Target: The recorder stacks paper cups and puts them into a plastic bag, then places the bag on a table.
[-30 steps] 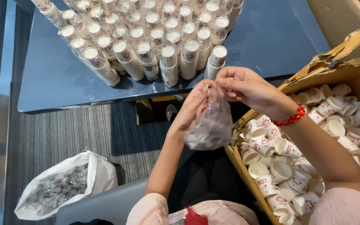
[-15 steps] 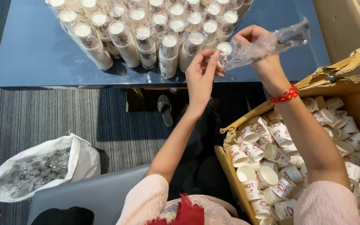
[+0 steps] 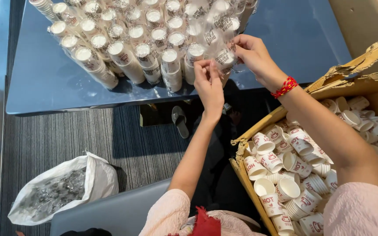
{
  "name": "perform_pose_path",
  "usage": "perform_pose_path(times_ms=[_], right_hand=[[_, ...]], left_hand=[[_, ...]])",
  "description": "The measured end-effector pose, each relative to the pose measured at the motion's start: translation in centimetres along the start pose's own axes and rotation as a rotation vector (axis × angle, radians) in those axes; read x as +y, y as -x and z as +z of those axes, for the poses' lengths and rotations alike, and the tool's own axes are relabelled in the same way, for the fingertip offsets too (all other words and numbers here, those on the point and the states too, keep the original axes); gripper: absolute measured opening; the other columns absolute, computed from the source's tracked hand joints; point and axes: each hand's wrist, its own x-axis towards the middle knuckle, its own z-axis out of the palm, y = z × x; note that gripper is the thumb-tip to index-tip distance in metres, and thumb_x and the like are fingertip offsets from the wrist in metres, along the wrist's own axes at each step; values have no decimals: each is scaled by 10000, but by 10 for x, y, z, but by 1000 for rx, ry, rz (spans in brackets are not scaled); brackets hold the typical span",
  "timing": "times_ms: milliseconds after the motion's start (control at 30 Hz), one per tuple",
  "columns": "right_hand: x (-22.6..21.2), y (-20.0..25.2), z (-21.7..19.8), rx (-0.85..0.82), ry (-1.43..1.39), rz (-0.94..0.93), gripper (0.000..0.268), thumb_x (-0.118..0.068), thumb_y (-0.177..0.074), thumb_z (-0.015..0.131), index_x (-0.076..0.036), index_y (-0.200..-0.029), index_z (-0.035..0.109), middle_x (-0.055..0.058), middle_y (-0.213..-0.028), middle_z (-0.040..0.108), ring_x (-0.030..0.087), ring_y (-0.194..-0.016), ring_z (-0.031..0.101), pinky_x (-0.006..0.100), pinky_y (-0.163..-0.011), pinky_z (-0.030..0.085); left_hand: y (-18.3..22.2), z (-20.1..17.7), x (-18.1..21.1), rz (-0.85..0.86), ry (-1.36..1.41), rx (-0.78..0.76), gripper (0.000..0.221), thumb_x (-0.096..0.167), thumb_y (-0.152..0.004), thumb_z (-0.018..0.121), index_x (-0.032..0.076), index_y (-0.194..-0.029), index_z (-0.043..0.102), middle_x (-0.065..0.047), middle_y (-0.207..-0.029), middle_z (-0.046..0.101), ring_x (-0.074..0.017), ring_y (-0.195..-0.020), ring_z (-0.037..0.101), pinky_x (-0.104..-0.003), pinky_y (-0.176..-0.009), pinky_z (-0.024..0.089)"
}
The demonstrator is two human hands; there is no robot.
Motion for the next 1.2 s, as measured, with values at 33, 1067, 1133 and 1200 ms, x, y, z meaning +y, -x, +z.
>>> perform_pose_path(times_ms=[33, 1067, 1133, 1200], right_hand=[[1, 0, 0, 9, -9, 55, 113, -170, -1058, 638, -71, -1029, 685, -50, -890, 663, 34, -774, 554, 218, -688, 446], [82, -18, 3, -109, 213, 439, 154, -117, -1013, 587, -29, -1044, 709, 36, -904, 718, 98, -730, 635, 283, -634, 504], [75, -11, 11, -128, 178, 445, 151, -100, -991, 582, -35, -1057, 700, 27, -929, 727, 97, -750, 668, 282, -638, 533], [76, -9, 15, -144, 142, 450, 159, -84, -969, 577, -41, -1071, 691, 19, -953, 737, 96, -770, 701, 282, -642, 562]], left_hand=[[0, 1, 1, -21, -1, 2, 113, 121, -1087, 543, 15, -1060, 514, -16, -768, 599, -55, -684, 545, -224, -640, 469], [28, -29, -12, -46, -505, 1, 112, 134, -1069, 517, 25, -1043, 512, -186, -798, 697, -374, -718, 722, -465, -629, 537], [28, -34, -16, -58, -599, -30, 95, 133, -1062, 518, 40, -1041, 516, -198, -826, 708, -402, -756, 713, -488, -627, 532], [28, -37, -16, -67, -693, -63, 78, 132, -1055, 519, 55, -1039, 519, -209, -854, 720, -431, -794, 705, -511, -625, 526]])
